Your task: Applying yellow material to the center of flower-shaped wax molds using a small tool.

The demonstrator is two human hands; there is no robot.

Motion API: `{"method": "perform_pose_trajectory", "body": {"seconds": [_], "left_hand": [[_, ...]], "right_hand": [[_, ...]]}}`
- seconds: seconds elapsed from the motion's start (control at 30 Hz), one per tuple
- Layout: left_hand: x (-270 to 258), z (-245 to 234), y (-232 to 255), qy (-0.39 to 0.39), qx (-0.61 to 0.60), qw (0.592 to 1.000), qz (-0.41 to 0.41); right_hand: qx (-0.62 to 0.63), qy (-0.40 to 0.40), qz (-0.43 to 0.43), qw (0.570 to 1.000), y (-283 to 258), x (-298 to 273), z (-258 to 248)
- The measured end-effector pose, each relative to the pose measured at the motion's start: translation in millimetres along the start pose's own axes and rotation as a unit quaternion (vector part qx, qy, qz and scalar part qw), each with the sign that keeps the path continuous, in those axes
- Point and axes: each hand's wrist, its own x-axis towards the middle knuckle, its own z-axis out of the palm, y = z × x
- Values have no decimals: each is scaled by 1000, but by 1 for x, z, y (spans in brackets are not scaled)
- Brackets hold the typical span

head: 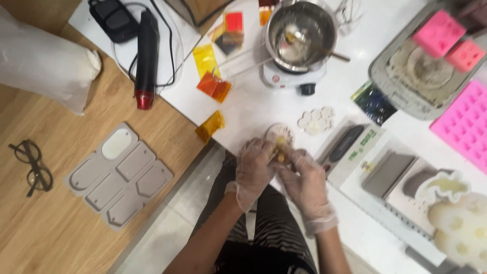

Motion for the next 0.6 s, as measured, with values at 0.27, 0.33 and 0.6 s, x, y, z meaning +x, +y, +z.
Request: {"method": "perform_pose_trajectory", "body": {"seconds": [0.27,0.33,0.6], "left_hand": [[9,2,-17,34,-27,999,1],[14,-3,-18,31,-38,999,-24],[0,22,-40,-100,58,990,-85]], "right_hand": [[38,98,106,989,18,4,10],[19,105,121,987,23,2,7],[-3,131,121,984,17,-8,9]]}}
